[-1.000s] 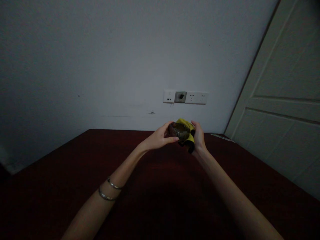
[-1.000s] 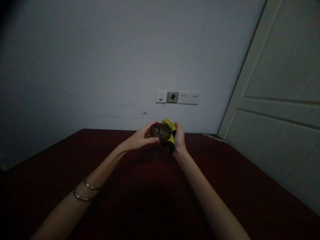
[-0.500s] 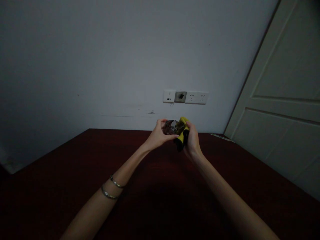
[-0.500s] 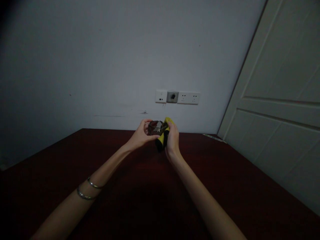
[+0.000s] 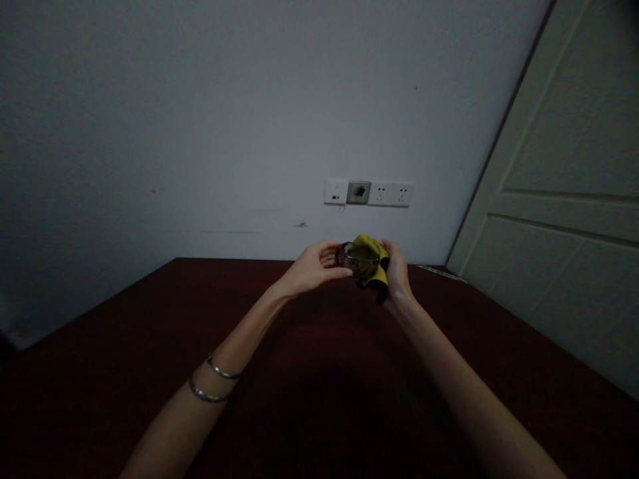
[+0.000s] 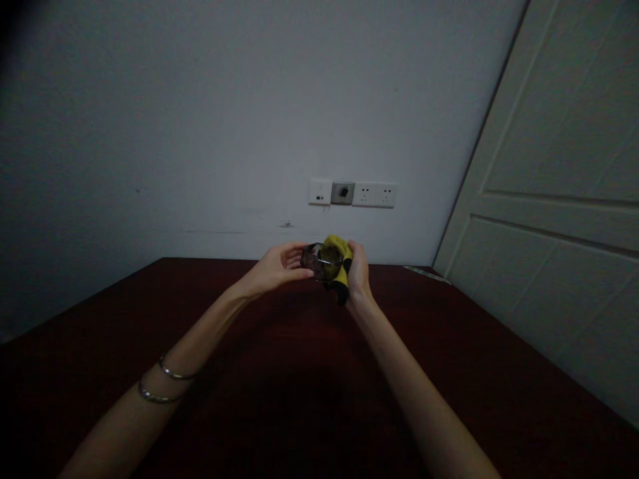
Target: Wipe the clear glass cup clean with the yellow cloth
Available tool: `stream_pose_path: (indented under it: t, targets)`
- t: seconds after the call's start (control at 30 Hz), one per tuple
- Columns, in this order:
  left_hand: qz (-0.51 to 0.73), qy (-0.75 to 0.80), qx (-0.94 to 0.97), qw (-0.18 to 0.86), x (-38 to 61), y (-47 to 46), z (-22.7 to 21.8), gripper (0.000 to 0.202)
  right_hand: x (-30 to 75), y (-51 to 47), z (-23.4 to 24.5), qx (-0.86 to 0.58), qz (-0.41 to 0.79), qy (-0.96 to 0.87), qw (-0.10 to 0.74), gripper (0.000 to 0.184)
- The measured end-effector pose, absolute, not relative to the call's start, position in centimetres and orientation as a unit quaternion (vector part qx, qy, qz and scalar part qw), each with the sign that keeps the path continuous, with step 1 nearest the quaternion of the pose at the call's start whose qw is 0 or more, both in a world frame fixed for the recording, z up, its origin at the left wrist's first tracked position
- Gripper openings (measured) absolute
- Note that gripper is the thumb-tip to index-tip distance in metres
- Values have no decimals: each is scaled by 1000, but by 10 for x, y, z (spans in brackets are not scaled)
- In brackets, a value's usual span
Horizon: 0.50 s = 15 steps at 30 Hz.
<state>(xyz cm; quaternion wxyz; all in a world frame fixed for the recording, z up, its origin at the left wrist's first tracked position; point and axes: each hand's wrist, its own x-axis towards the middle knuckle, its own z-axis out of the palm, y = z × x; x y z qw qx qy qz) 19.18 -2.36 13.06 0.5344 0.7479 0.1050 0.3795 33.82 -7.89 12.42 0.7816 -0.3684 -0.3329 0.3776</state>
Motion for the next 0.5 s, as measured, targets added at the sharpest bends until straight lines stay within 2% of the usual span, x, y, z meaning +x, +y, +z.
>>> stream_pose_path:
  t: [0.13, 0.27, 0.4, 0.5]
  targets:
    - [367, 149, 759, 516, 186, -22, 132, 73, 334, -86, 129, -376, 422, -325, 758, 34]
    - [295, 71, 836, 457, 178, -28, 140, 64, 329, -93, 134, -370, 421, -341, 755, 36]
    - [318, 83, 860, 391, 173, -30, 147, 59, 325, -98, 137, -374, 414, -333, 760, 37]
    - [332, 87, 857, 384, 172, -30, 148, 57, 317, -102, 139, -366, 420, -318, 767, 36]
